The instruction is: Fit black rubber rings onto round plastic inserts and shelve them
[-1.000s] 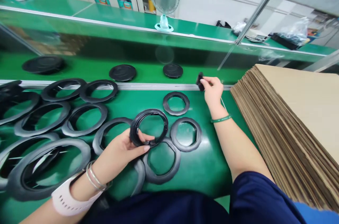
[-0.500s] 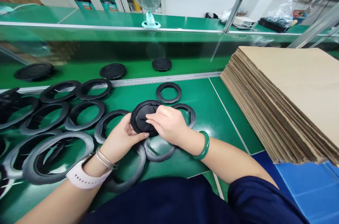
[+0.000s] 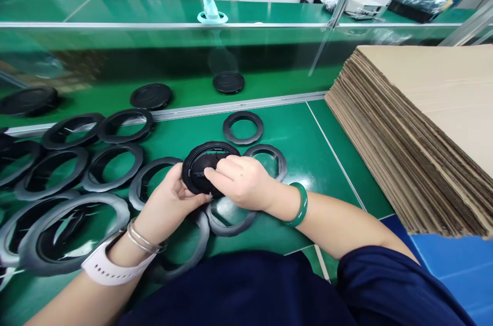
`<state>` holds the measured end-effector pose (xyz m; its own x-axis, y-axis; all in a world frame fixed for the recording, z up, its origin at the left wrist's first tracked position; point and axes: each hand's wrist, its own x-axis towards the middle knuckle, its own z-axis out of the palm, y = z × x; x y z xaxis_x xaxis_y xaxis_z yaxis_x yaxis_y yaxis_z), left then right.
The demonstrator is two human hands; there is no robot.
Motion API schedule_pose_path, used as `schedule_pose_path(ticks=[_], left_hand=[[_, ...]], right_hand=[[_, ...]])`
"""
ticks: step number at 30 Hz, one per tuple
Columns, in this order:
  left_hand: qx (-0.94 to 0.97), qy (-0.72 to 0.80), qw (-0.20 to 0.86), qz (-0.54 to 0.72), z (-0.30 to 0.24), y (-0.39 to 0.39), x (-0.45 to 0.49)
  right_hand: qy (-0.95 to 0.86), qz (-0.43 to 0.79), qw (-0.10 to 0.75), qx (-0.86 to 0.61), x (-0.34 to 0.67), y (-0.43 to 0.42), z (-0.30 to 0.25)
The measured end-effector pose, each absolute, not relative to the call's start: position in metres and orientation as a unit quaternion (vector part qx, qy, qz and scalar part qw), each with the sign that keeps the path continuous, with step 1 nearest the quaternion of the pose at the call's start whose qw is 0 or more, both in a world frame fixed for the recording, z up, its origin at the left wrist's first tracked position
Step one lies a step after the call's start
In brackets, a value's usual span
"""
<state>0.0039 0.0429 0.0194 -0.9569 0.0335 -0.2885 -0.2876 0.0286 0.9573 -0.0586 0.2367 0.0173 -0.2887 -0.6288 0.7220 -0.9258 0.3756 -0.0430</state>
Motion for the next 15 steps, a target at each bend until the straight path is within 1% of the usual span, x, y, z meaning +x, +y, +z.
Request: schedule_pose_path(ticks=[7, 15], left_hand=[[-0.102, 0.708, 0.112, 0.689, 0.0193, 0.0425, 0.0045], [-0.099, 0.712, 0.108, 0.687, 0.0213, 0.0447, 0.0046]], right_hand=[[-0.771, 0.238, 0.319, 0.497, -0.0585, 0.2332, 0.0183], [-0.788, 0.295, 0.253, 0.478, -0.0584, 0.2331, 0.0181]])
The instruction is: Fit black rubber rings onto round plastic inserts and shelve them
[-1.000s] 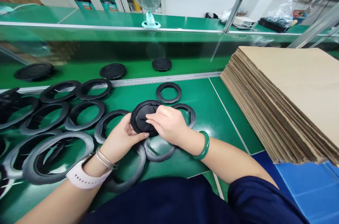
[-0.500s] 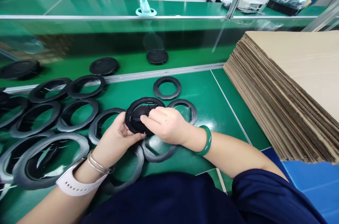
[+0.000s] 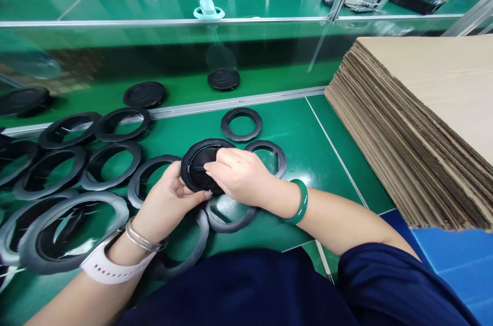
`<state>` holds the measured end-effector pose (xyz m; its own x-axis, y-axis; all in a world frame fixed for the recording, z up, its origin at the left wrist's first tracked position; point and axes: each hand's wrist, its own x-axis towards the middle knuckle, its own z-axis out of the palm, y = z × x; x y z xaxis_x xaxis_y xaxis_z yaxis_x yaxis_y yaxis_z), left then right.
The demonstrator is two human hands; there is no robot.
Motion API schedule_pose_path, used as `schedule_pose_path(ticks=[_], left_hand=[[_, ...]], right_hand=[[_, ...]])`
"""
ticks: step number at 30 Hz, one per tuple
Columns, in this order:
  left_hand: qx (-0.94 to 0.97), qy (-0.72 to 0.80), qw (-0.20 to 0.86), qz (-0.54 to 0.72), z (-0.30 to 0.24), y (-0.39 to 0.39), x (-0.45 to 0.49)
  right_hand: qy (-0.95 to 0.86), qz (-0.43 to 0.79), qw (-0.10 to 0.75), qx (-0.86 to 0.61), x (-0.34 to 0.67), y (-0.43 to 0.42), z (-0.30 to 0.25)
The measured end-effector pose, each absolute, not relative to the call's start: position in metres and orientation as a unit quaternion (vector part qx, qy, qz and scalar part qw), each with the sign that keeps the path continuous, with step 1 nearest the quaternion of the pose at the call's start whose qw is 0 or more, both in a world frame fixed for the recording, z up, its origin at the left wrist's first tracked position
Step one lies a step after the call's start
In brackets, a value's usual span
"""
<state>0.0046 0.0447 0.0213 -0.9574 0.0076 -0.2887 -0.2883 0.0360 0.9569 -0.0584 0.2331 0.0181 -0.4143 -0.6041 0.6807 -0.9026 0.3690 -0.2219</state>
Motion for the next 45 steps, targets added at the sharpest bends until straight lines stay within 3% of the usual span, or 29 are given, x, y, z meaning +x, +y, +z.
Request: schedule_pose_path(ticks=[9, 22, 28, 36, 45], left_hand=[[-0.085, 0.746, 0.106, 0.652, 0.023, 0.046, 0.009], [-0.057, 0.801, 0.077, 0.592, 0.023, 0.047, 0.013], [-0.080, 0.736, 0.068, 0.669, 0.029, 0.050, 0.013], [-0.052, 0.750, 0.072, 0.655, 0.027, 0.050, 0.022], [-0.019, 0.828, -0.001, 0.561, 0.021, 0.046, 0.024]], right_hand=[[-0.817, 0.283, 0.185, 0.468, -0.055, 0.233, 0.019], [-0.834, 0.226, 0.205, 0.460, -0.044, 0.228, 0.024], [-0.798, 0.393, 0.263, 0.373, -0.052, 0.237, 0.036], [-0.764, 0.599, 0.015, 0.239, -0.061, 0.237, 0.020], [-0.725, 0.660, -0.017, 0.196, -0.054, 0.229, 0.018]])
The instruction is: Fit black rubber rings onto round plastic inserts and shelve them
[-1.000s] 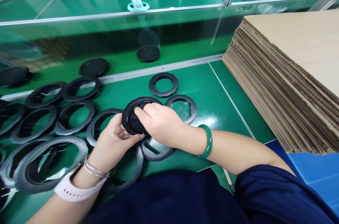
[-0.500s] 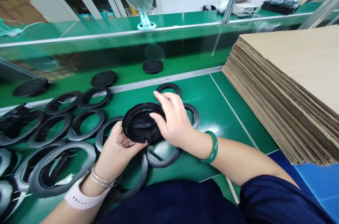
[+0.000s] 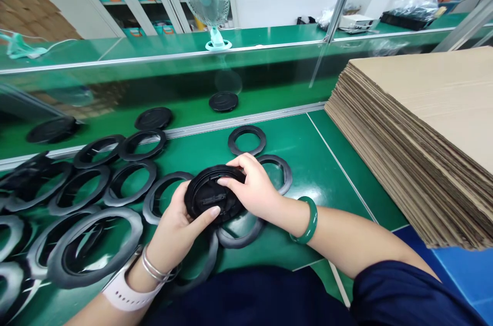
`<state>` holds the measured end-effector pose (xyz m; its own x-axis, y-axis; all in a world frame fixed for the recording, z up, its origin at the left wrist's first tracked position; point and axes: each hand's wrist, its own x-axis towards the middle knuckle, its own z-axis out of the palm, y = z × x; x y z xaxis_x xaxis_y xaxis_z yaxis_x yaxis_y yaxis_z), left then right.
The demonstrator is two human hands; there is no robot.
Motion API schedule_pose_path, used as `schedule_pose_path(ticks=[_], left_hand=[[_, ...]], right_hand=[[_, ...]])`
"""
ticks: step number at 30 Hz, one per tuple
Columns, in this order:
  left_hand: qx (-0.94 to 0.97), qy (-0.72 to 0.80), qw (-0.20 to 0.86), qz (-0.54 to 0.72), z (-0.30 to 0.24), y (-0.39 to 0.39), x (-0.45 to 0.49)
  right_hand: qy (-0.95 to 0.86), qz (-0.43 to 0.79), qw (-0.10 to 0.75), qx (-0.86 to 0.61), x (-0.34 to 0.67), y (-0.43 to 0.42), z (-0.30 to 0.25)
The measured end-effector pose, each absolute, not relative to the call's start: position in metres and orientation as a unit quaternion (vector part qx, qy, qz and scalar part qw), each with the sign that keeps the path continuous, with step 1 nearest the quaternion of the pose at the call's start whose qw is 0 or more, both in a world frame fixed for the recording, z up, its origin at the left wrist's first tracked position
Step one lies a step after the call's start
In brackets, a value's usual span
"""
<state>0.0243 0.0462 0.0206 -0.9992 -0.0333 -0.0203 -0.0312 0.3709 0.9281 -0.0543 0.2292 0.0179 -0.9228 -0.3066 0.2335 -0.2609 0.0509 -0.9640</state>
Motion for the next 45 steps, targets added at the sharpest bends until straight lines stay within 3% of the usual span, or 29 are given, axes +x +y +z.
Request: schedule_pose_path(ticks=[8, 16, 30, 36, 40, 45], left_hand=[[0.030, -0.860, -0.005, -0.509, 0.022, 0.045, 0.022], [0.049, -0.870, 0.028, -0.490, 0.028, 0.040, 0.020], [0.056, -0.894, 0.045, -0.442, 0.026, 0.044, 0.024], [0.045, -0.800, 0.009, -0.598, 0.026, 0.043, 0.022], [0.060, -0.745, 0.012, -0.665, 0.037, 0.046, 0.020], [0.047, -0.752, 0.015, -0.657, 0.036, 0.045, 0.017]], right_hand=[[0.751, -0.642, 0.009, -0.150, -0.057, 0.225, 0.010], [0.697, -0.661, 0.176, -0.216, -0.052, 0.237, 0.026], [0.761, -0.615, 0.121, -0.169, -0.046, 0.230, 0.023], [0.617, -0.743, 0.218, -0.138, -0.072, 0.241, 0.021], [0.519, -0.837, 0.174, -0.008, -0.110, 0.265, 0.024], [0.549, -0.831, 0.039, 0.086, -0.175, 0.301, 0.014]])
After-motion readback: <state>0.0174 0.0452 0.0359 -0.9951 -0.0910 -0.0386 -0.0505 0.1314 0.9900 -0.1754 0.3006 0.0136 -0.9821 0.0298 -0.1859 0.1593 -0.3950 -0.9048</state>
